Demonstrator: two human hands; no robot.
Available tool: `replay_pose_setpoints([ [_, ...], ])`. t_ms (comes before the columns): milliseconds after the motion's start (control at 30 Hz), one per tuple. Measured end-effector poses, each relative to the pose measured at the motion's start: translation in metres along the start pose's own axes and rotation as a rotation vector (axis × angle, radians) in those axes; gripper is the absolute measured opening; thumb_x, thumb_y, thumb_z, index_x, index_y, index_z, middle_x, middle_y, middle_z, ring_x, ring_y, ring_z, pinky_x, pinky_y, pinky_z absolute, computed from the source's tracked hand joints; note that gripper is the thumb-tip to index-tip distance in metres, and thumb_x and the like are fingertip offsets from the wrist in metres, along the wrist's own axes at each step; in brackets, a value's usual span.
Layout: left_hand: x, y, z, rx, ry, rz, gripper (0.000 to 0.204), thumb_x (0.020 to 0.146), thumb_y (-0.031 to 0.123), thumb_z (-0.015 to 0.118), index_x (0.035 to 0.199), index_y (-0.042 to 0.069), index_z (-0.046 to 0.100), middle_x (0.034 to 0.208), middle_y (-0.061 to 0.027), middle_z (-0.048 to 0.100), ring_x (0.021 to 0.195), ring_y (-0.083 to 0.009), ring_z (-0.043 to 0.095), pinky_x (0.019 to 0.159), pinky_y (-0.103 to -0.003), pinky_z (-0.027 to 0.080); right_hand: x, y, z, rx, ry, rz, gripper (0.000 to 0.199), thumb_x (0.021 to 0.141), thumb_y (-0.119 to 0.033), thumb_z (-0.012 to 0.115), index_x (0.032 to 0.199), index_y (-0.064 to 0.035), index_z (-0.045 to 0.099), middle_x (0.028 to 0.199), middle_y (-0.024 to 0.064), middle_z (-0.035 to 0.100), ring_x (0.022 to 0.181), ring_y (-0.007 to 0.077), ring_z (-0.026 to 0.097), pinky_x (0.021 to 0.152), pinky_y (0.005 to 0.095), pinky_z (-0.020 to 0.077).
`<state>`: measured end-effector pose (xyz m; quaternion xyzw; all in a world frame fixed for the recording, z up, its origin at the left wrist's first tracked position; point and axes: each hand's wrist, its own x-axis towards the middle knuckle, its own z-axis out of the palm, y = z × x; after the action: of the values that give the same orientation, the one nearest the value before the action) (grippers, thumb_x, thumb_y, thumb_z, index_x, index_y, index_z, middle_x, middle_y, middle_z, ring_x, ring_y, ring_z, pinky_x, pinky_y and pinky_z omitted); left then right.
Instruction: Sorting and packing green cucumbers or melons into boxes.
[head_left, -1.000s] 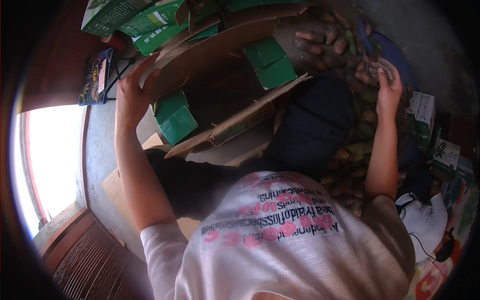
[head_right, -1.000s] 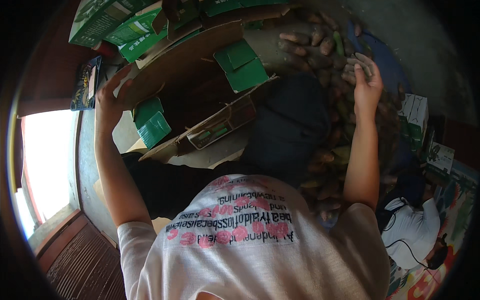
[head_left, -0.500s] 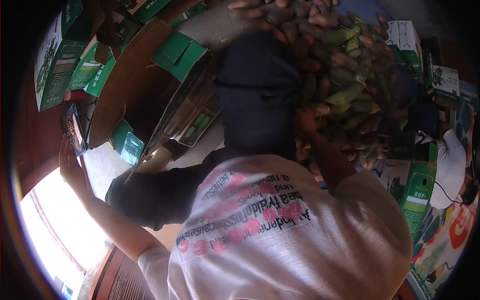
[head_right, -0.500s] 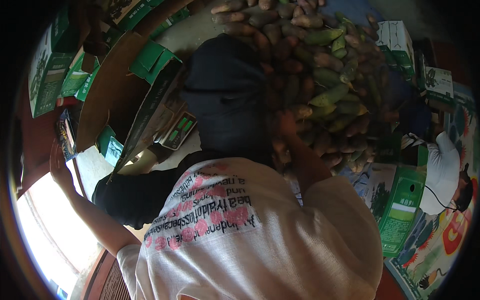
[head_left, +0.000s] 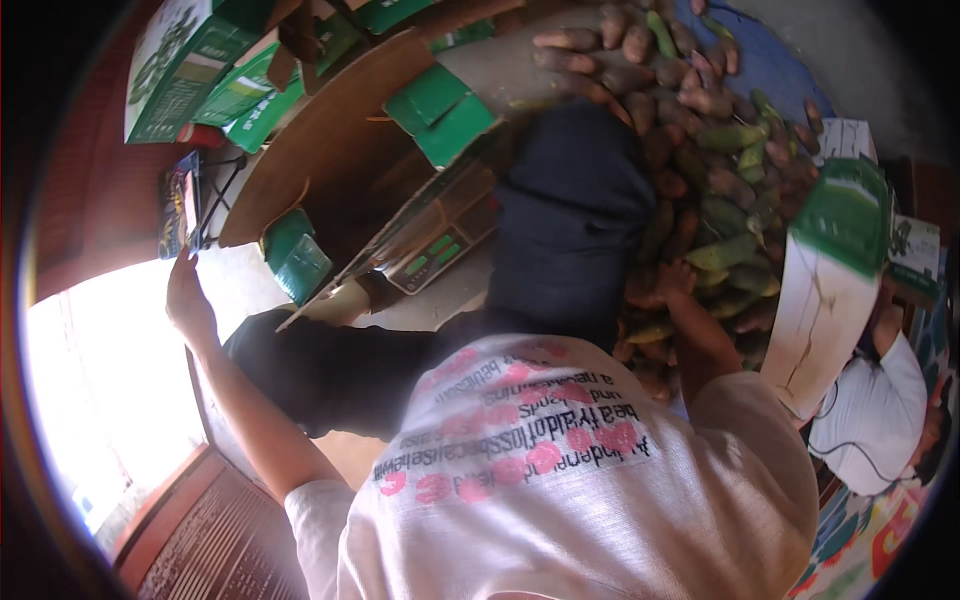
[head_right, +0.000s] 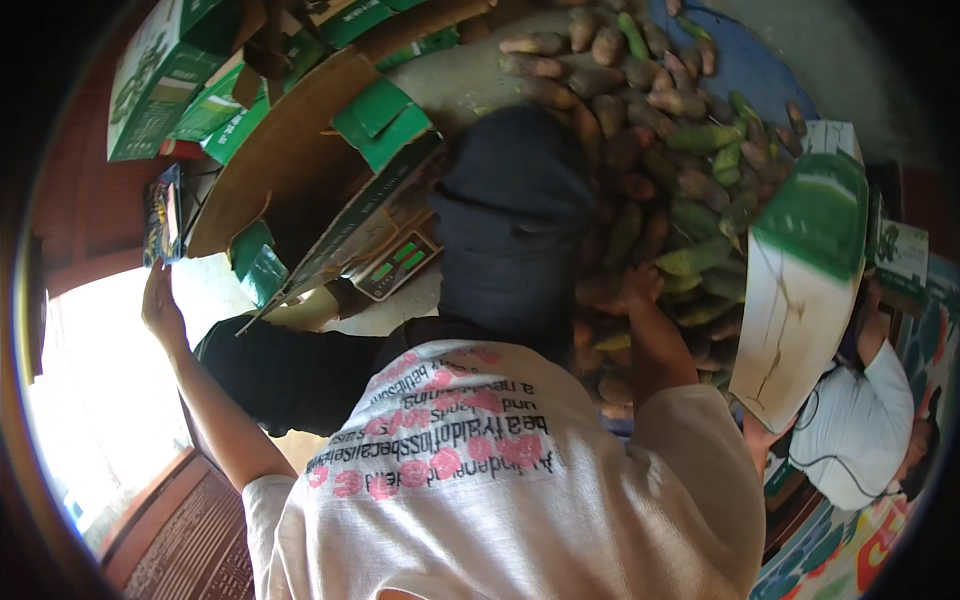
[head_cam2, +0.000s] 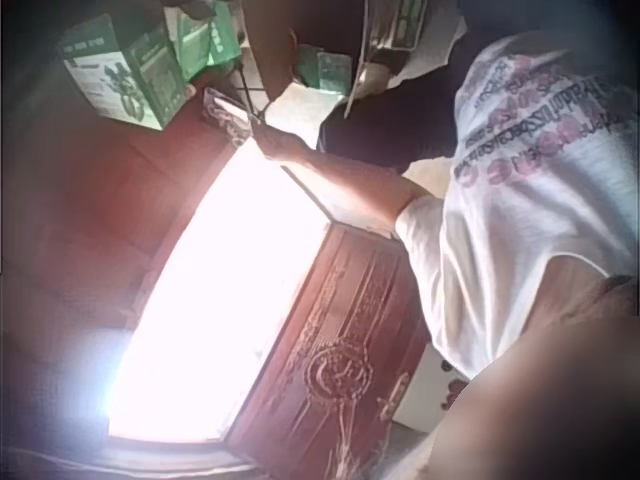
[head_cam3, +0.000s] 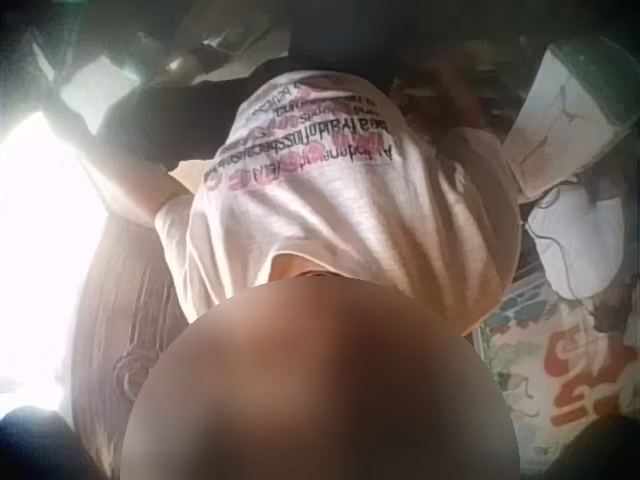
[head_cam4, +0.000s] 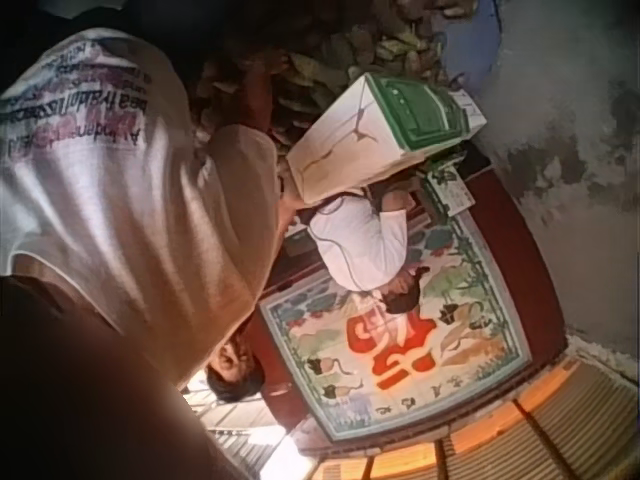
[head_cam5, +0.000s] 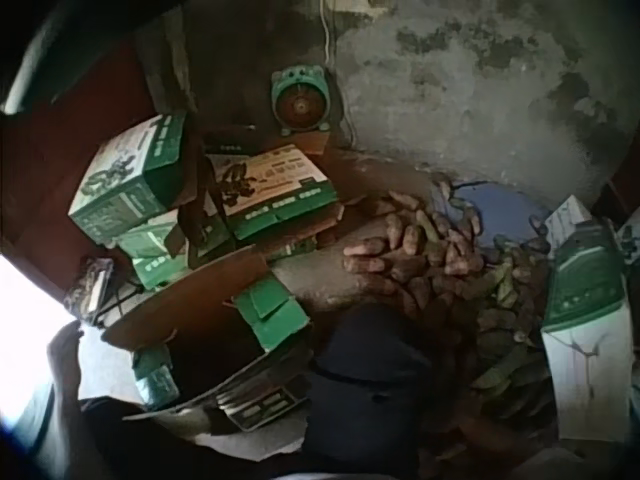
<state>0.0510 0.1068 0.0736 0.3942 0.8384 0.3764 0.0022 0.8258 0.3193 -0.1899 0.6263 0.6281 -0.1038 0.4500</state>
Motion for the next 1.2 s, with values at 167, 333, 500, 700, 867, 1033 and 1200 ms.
replay_pose_setpoints([
  [167,-0.012,0.025,-0.014,0.102,0.092,0.016,0.028,0.1,0.006,0.054,0.123,0.005,0.07,0.118,-0.012,0.072,0.105,-0.0203,0.071,0.092,-0.033,0.053,-0.005,-0.008,0.033,0.182,-0.001,-0.066,0.096,0.056,-0.042,0.089,0.138,-0.0114,0.051,0.143,0.0226,0.049,0.126,0.0376,0.054,0.098,0.0491,0.0475],
  [333,-0.005,0.075,0.003,0.011,-0.028,0.359,0.014,0.09,-0.004,0.061,0.098,-0.001,0.072,0.099,-0.0115,0.074,0.092,-0.0208,0.071,0.083,-0.031,0.053,0.014,-0.009,0.068,0.271,-0.077,-0.075,0.078,0.066,-0.033,0.081,0.13,0.0008,0.055,0.117,0.0254,0.066,0.1,0.0416,0.068,0.085,0.0482,0.0547],
  [500,-0.003,0.111,0.022,0.026,-0.396,0.356,0.01,0.085,0.002,0.068,0.093,0.004,0.074,0.092,-0.0112,0.072,0.083,-0.0312,0.069,0.073,-0.037,0.054,0.013,-0.001,0.041,0.468,-0.2,-0.337,0.062,0.07,-0.012,0.078,0.126,0.0056,0.057,0.106,0.0187,0.069,0.094,0.033,0.068,0.078,0.0422,0.0555],
  [700,-0.003,0.118,0.071,0.225,-0.749,0.621,0.014,0.086,0.01,0.071,0.099,0.007,0.075,0.106,-0.0125,0.072,0.104,-0.0319,0.067,0.091,-0.041,0.054,-0.006,0.062,-0.052,0.529,-0.191,-0.152,0.076,0.067,-0.008,0.083,0.133,0.0076,0.049,0.105,0.0142,0.069,0.092,0.0258,0.066,0.07,0.0372,0.0557],
  [867,-0.021,0.084,0.087,0.412,-0.849,0.586,0.02,0.088,0.027,0.071,0.096,0.01,0.077,0.115,-0.0126,0.07,0.124,-0.0295,0.056,0.105,-0.043,0.045,-0.09,0.123,-0.181,0.825,0.247,-0.332,0.081,0.071,-0.015,0.08,0.141,0.0034,0.044,0.12,0.0195,0.066,0.109,0.0281,0.064,0.095,0.0366,0.0485],
  [1033,-0.006,0.114,0.042,0.584,-0.807,0.585,0.026,0.08,0.034,0.075,0.08,0.007,0.077,0.107,-0.0105,0.07,0.119,-0.0279,0.056,0.105,-0.042,0.045,-0.211,0.127,-0.309,1.243,0.465,-0.475,0.082,0.077,-0.011,0.076,0.148,0.0034,0.038,0.136,0.0165,0.054,0.124,0.026,0.054,0.106,0.0349,0.0399],
  [1200,-0.007,0.111,0.007,0.572,-0.644,0.48,0.017,0.077,0.021,0.075,0.085,0.006,0.075,0.101,-0.0097,0.068,0.114,-0.0274,0.058,0.101,-0.04,0.047,-0.287,0.038,-0.411,1.104,0.501,-0.88,0.083,0.077,-0.019,0.078,0.147,0.0026,0.039,0.136,0.0148,0.054,0.125,0.0241,0.053,0.108,0.0359,0.039],
])
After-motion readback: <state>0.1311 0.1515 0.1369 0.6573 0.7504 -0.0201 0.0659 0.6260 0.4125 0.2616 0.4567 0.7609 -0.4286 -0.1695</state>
